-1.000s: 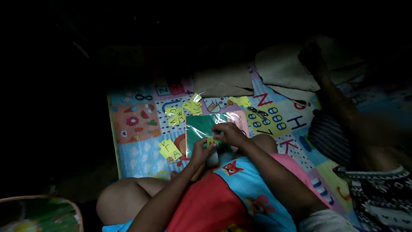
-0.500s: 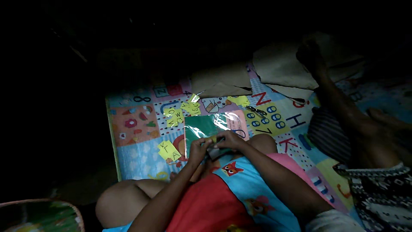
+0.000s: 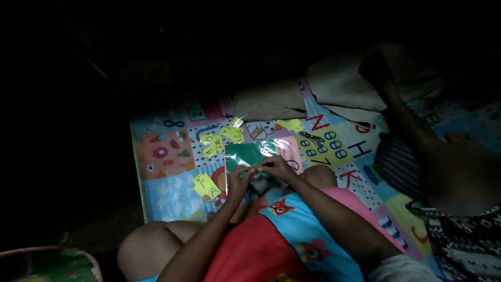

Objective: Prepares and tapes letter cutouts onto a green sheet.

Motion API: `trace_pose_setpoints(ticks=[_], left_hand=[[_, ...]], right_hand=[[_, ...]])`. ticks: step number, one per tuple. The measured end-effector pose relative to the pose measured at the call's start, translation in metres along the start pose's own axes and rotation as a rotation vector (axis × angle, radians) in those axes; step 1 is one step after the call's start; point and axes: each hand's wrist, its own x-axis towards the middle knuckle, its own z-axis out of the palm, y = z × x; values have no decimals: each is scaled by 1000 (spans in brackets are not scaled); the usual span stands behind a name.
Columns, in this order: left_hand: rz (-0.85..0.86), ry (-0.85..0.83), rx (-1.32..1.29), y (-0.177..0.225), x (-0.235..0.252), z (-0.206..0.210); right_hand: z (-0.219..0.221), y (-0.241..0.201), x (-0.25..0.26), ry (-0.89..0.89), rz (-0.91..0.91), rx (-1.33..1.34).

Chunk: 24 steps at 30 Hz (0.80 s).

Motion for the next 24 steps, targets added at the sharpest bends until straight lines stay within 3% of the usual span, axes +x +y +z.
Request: trace_pose_setpoints(ticks=[6, 15, 24], left_hand=[[26, 1, -95, -1, 2, 1], [56, 26, -27, -5, 4, 4], [-56, 141, -199, -8, 8, 15]], right_hand=[[4, -2, 0, 81, -28, 47], [7, 3, 3, 153, -70, 37], [14, 6, 9, 274, -26, 92]])
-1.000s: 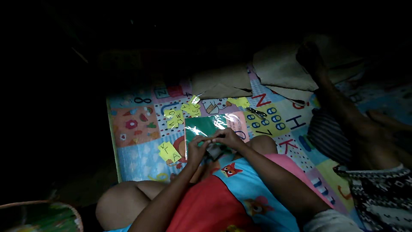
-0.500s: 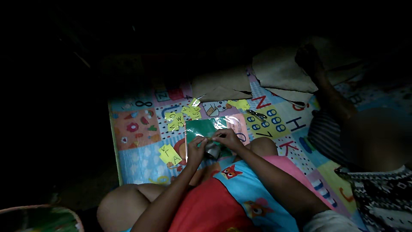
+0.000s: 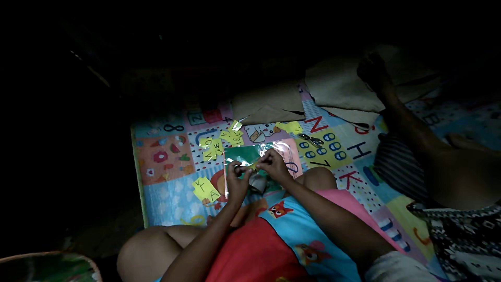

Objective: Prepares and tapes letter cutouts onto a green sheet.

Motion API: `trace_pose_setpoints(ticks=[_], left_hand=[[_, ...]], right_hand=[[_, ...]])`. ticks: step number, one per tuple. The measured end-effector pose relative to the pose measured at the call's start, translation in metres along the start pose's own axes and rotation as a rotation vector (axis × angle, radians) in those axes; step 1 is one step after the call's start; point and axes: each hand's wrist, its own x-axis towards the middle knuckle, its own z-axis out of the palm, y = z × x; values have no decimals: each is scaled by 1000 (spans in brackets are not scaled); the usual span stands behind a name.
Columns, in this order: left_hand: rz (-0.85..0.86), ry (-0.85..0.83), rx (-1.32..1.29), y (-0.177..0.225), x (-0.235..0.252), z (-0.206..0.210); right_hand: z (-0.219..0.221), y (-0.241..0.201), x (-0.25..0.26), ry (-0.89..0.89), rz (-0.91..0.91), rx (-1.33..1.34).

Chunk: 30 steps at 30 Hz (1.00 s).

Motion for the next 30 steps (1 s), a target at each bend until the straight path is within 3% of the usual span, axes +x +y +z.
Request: trace_pose_setpoints(ticks=[11, 18, 30], left_hand=[[162, 49, 42, -10, 3, -1], [354, 74, 126, -11, 2, -1], [375, 67, 245, -10, 4, -6]], right_hand=[[2, 9, 1, -17, -257, -37], [1, 9, 1, -6, -280, -79], [-1, 13, 1, 13, -327, -94]])
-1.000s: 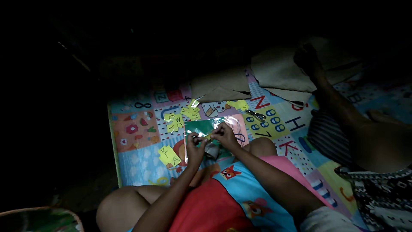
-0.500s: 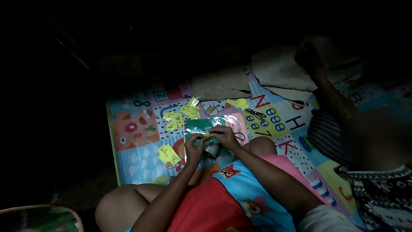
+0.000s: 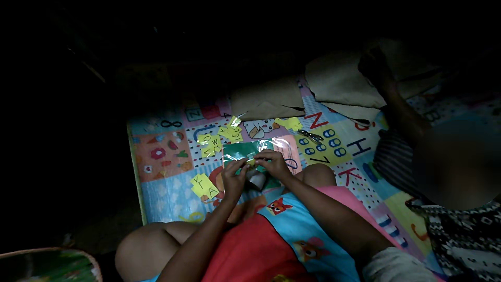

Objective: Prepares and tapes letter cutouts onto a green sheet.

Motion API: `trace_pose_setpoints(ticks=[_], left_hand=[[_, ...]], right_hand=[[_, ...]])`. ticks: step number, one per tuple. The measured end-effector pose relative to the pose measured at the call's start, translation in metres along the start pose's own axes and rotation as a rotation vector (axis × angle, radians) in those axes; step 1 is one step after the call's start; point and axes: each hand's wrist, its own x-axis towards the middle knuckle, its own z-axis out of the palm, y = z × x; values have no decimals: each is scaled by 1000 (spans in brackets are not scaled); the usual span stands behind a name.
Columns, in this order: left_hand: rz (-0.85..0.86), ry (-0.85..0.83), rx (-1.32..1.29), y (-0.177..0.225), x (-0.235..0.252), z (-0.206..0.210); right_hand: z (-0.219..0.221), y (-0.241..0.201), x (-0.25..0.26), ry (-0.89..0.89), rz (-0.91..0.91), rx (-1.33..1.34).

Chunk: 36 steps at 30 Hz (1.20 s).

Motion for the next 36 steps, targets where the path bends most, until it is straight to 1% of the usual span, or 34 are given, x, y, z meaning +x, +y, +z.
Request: trace_pose_setpoints(ticks=[15, 25, 33, 36], left_hand=[[-86, -59, 32, 11, 4, -6], [-80, -101, 62, 14, 6, -9], [-127, -110, 67, 18, 5, -9], [-166, -119, 83, 23, 6, -10]], right_hand=[[0, -1, 1, -6, -53, -86], [-1, -5, 1, -40, 14, -101], [-3, -10, 2, -73, 40, -154], [-3, -9, 2, -95, 7, -174]])
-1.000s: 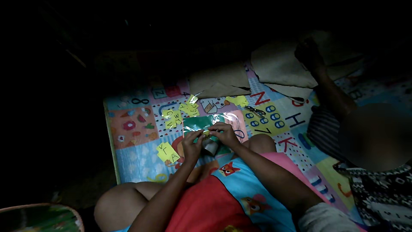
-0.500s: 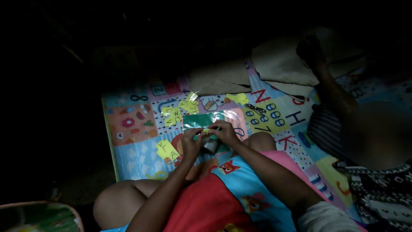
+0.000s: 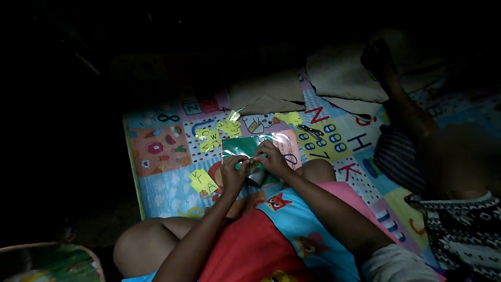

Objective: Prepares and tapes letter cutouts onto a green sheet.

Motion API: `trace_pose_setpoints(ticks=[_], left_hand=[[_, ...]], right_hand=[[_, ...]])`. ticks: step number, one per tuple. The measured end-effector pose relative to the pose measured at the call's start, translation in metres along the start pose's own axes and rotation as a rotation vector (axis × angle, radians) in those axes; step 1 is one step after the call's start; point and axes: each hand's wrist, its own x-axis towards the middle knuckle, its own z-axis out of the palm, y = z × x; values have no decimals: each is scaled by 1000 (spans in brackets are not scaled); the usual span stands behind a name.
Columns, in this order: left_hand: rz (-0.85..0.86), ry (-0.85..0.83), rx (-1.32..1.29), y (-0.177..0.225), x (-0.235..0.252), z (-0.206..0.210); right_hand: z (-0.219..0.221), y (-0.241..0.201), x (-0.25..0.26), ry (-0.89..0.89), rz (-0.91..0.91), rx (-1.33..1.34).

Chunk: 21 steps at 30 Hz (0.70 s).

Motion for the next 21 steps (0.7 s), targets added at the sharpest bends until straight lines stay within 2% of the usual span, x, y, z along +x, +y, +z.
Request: trace_pose_setpoints(ticks=[5, 10, 15, 21], left_hand=[[-61, -41, 1, 4, 1, -2], [-159, -69, -7, 5, 3, -4], [-38, -102, -100, -10, 2, -3], [-26, -76, -119, -9, 1, -1]], right_hand=[[0, 1, 0, -10, -104, 32], [0, 1, 0, -36, -27, 85], [3, 4, -1, -36, -11, 100], [1, -2, -1, -46, 30, 166]])
